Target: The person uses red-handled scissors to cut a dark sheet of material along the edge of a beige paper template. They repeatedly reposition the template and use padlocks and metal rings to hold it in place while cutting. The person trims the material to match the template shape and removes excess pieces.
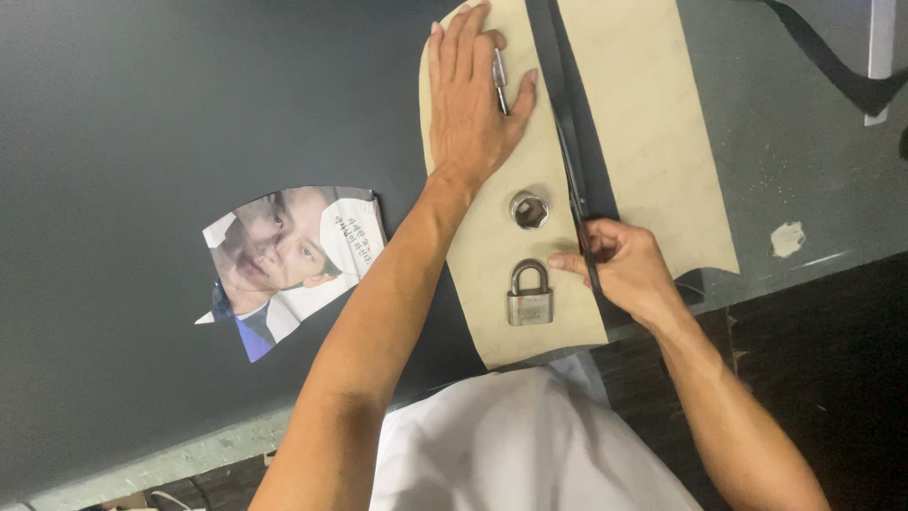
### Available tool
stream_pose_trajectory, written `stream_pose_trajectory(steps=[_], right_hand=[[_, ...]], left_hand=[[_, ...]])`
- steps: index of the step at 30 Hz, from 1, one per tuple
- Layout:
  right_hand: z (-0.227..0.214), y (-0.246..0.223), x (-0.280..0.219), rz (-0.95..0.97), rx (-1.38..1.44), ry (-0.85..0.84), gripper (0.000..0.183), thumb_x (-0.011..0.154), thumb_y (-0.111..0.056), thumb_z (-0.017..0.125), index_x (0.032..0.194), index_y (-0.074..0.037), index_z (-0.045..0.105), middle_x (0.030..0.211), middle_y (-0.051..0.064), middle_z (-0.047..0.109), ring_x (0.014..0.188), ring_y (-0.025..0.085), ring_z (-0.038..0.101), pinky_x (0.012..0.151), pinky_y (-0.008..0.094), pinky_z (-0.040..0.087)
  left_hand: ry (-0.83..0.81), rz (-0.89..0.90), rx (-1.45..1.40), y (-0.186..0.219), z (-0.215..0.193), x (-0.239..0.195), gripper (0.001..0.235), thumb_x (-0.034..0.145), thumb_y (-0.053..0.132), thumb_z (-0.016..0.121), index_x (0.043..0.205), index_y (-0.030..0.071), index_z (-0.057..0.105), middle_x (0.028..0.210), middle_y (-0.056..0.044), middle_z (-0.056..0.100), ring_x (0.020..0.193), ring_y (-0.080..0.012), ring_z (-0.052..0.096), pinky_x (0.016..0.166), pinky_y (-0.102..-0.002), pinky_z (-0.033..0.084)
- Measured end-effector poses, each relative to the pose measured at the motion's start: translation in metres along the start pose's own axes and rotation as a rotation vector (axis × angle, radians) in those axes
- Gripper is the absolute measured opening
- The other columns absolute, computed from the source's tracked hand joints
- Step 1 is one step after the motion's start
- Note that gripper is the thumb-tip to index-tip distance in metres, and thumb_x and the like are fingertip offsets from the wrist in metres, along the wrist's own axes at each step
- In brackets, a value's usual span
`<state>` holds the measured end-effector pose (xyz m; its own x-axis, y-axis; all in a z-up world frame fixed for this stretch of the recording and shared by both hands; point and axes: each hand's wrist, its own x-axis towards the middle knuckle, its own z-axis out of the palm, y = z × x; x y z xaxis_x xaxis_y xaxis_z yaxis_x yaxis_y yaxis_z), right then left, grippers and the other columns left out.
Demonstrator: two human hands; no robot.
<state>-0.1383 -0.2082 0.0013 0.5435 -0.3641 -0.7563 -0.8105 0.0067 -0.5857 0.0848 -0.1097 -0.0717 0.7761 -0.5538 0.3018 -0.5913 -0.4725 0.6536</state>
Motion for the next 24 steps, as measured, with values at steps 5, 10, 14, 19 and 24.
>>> stream_pose_trajectory(steps=[5,10,14,19,24], right_hand=[[-0.001,-0.003,0.002,-0.08,0.095,-0.034,0.022,0.077,-0.016,0.088,0.085,-0.003,0.073,0.064,-0.002,0.059,0.053,0.005,0.046,0.046,0.023,0.036],[-0.002,-0.015,0.005,-0.045,0.088,-0.047,0.023,0.078,-0.016,0.088,0.083,-0.001,0.071,0.063,0.0,0.058,0.052,0.006,0.048,0.045,0.023,0.037],[-0.003,-0.029,0.02,-0.042,0.085,-0.04,0.025,0.078,-0.015,0.089,0.084,-0.002,0.069,0.066,-0.001,0.06,0.053,0.005,0.049,0.046,0.023,0.039],[-0.002,-0.033,0.024,-0.082,0.104,-0.061,0.022,0.079,-0.015,0.087,0.086,-0.002,0.071,0.068,0.0,0.061,0.054,0.005,0.05,0.046,0.022,0.039],[-0.005,-0.037,0.025,-0.102,0.132,-0.079,0.021,0.079,-0.014,0.087,0.087,-0.001,0.072,0.067,0.001,0.062,0.053,0.005,0.051,0.045,0.022,0.039]], left_hand=[[0.006,0.014,0.029,-0.002,-0.001,0.0,0.032,0.099,0.022,0.072,0.121,0.007,0.054,0.152,-0.015,0.044,0.148,-0.0347,0.036,0.132,-0.056,0.02],[-0.009,0.034,0.076,-0.001,-0.002,-0.002,0.037,0.102,0.02,0.065,0.138,0.011,0.06,0.157,-0.013,0.041,0.149,-0.0368,0.033,0.131,-0.055,0.02],[-0.037,0.026,0.096,-0.001,0.001,-0.006,0.039,0.102,0.016,0.063,0.141,0.013,0.06,0.158,-0.012,0.042,0.151,-0.0355,0.034,0.132,-0.056,0.02],[-0.023,0.015,0.094,-0.004,0.002,-0.003,0.039,0.101,0.014,0.062,0.139,0.012,0.06,0.157,-0.012,0.043,0.15,-0.0355,0.035,0.132,-0.056,0.022],[-0.011,0.013,0.096,-0.001,0.003,-0.003,0.039,0.101,0.015,0.062,0.14,0.011,0.06,0.156,-0.013,0.043,0.15,-0.0356,0.035,0.132,-0.056,0.021]])
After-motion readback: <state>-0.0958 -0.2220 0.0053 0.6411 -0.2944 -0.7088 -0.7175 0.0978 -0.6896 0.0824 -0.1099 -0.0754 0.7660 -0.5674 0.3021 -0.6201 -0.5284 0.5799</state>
